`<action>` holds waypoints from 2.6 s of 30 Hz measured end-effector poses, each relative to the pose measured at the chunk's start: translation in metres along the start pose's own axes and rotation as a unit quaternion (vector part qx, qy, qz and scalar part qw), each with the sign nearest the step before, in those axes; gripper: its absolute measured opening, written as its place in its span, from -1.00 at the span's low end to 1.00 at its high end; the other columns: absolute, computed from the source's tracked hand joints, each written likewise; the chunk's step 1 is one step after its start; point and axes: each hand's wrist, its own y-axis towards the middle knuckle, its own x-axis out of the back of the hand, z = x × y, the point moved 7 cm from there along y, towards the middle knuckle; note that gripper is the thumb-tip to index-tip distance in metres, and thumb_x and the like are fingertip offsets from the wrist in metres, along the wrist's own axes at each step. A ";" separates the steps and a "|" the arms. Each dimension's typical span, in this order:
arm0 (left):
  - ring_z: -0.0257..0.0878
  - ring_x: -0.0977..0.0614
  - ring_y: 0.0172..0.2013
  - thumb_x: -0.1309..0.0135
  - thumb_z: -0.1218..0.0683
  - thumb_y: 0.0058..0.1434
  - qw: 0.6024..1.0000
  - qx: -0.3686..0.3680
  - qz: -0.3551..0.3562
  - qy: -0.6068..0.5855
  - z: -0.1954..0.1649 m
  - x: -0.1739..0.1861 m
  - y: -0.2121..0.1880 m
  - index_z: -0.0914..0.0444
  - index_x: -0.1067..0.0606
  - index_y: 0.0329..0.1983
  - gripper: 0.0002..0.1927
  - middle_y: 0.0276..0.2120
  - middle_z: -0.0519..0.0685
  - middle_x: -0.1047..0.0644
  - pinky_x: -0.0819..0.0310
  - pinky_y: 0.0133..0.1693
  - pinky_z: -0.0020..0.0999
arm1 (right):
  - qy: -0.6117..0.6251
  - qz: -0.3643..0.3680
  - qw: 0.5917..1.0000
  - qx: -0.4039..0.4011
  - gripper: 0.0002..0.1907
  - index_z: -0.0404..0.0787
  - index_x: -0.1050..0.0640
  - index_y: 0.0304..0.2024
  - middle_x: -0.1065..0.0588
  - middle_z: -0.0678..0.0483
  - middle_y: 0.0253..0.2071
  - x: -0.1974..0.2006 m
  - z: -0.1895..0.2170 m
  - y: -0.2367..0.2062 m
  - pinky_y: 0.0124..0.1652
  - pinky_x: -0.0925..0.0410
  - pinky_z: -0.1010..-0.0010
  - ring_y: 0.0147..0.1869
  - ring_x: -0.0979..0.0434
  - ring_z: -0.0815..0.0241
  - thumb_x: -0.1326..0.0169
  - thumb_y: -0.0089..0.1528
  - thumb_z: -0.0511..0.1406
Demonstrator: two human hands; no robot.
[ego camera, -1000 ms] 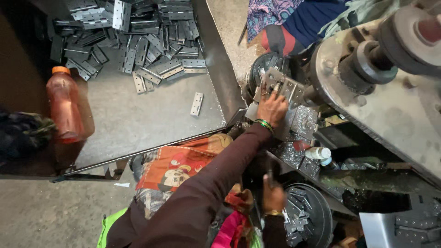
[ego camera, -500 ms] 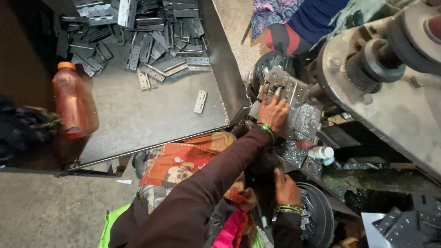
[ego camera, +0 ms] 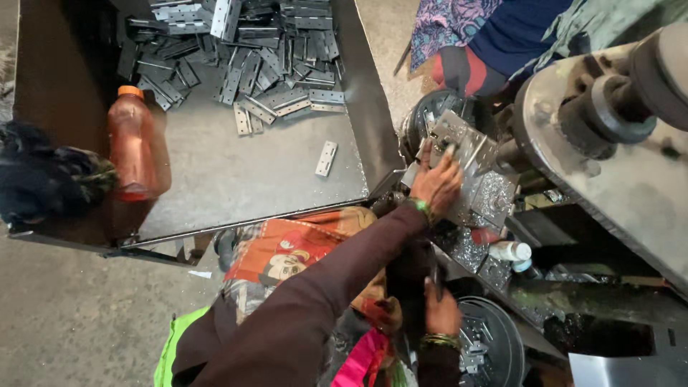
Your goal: The person operates a manual press machine to process small metal pieces. They pick up a piece from a tray, place it into the machine, activate the press, and then remove the processed piece, repeating this cycle.
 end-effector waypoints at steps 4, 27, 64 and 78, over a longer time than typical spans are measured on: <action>0.08 -0.12 0.44 0.04 -0.18 0.24 0.994 0.040 -0.018 -0.096 0.002 0.011 0.007 0.23 -0.43 0.20 -0.44 0.23 0.02 -0.42 0.38 0.35 0.47 | -0.070 0.004 0.998 0.001 -0.29 -0.16 -0.64 -0.06 -0.59 -0.32 -0.14 0.023 0.017 -0.006 -0.02 -0.38 -0.11 0.05 -0.54 -0.44 0.11 0.28 0.27; -0.01 -0.44 0.07 -0.21 0.10 0.07 0.896 0.444 0.012 0.006 0.265 -0.071 -0.135 0.18 -0.45 0.05 -0.56 -0.04 0.05 -0.47 -0.21 0.10 0.15 | -0.077 0.011 0.997 0.007 -0.33 -0.12 -0.68 -0.11 -0.62 -0.32 -0.17 -0.013 -0.038 0.037 -0.03 -0.42 -0.09 -0.01 -0.62 -0.39 -0.01 0.22 0.27; -0.06 -0.50 0.10 -0.26 0.08 0.14 0.955 0.290 0.054 0.021 0.292 -0.005 -0.224 0.11 -0.47 0.01 -0.63 -0.03 -0.04 -0.49 -0.46 0.00 -0.02 | -0.154 -0.022 0.988 0.011 -0.31 -0.22 -0.63 -0.17 -0.61 -0.32 -0.20 0.020 0.018 -0.007 -0.07 -0.41 -0.15 -0.04 -0.59 -0.45 0.02 0.28 0.26; -0.01 -0.64 -0.08 -0.06 0.12 0.28 0.976 0.211 0.025 -0.055 0.301 0.003 -0.227 0.20 -0.43 0.03 -0.74 -0.15 0.06 -0.59 -0.57 -0.12 -0.06 | -0.154 -0.025 0.988 -0.012 -0.37 -0.10 -0.65 -0.12 -0.63 -0.23 -0.16 0.019 0.014 -0.002 -0.03 -0.42 -0.11 -0.02 -0.61 -0.38 -0.06 0.21 0.25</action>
